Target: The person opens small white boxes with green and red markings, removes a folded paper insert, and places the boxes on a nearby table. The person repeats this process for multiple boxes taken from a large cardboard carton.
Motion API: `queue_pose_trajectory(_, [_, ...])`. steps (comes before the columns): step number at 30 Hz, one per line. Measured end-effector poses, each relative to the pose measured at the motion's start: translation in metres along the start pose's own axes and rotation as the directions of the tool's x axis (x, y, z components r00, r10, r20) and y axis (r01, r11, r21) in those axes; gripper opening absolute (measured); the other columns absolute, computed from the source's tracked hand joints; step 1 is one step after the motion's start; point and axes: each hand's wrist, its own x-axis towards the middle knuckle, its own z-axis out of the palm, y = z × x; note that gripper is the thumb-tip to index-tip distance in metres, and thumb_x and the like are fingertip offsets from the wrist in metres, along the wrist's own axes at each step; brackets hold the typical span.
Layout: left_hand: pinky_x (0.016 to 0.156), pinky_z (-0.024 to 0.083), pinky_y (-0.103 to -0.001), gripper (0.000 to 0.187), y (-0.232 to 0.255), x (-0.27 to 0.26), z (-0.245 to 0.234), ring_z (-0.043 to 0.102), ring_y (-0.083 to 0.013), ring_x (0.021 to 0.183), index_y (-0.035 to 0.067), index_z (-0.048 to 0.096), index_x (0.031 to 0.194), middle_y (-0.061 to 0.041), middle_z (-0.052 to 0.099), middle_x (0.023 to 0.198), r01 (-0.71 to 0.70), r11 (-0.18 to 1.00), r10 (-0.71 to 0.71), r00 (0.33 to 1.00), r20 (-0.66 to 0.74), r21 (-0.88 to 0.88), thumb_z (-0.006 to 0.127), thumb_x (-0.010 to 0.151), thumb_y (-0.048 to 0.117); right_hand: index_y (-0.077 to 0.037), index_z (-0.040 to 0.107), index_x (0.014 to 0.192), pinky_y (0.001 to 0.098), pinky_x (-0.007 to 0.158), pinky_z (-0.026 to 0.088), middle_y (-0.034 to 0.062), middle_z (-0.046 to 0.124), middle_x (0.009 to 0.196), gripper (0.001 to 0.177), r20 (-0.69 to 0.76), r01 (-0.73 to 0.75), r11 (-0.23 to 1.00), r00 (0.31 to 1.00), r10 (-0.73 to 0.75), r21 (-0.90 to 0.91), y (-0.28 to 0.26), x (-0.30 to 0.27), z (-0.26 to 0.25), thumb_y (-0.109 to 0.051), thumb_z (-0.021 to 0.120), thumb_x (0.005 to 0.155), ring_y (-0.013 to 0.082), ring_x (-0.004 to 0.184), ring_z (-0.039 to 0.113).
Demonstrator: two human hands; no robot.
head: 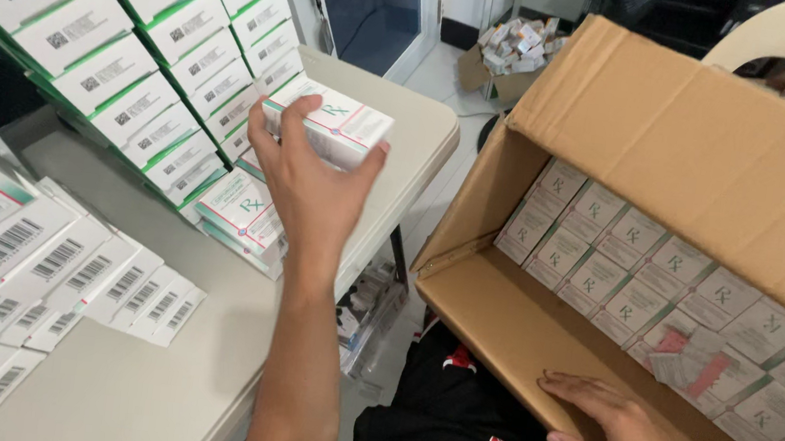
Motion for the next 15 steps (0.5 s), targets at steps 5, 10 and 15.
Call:
queue_pose_trajectory(5, [0.107,0.045,-0.052,0.075,-0.020,0.023,0.018,0.044,-0.0497,0.137,0.007,0.056,0.128,-0.032,0.024,0.155,0.126,0.992,-0.127,0.991,0.043,0.008,0.096,0.067,0.026,-0.013,0.068,0.135,0.0434,0.108,0.045,0.0085,0.068,0.141,0.065,0.027,-0.004,1.000,1.000,0.005,-0.025,0.003,-0.001,-0.002,-0.041,0.080,0.078,0.0274,0.130,0.060])
queue_pose_trajectory(10, [0.110,0.039,-0.055,0.076,-0.035,0.022,0.026,0.036,-0.0539,0.141,0.006,0.058,0.128,-0.036,0.026,0.152,0.049,0.992,-0.060,0.994,0.096,0.116,0.097,0.068,0.032,-0.014,0.068,0.137,0.0435,0.110,0.044,0.0073,0.068,0.142,0.065,0.039,-0.046,0.999,0.998,0.045,0.022,0.003,-0.002,0.001,-0.042,0.080,0.079,0.0269,0.131,0.060])
queue_pose_trajectory(15, [0.117,0.029,-0.058,0.074,-0.040,0.017,0.027,0.030,-0.0550,0.144,0.005,0.062,0.127,-0.038,0.035,0.146,0.004,0.963,-0.025,0.997,0.074,0.271,0.095,0.071,0.040,-0.010,0.067,0.137,0.0439,0.110,0.044,0.0091,0.068,0.142,0.065,0.030,0.007,0.999,1.000,-0.008,0.042,0.007,-0.002,0.001,-0.041,0.079,0.081,0.0284,0.131,0.059])
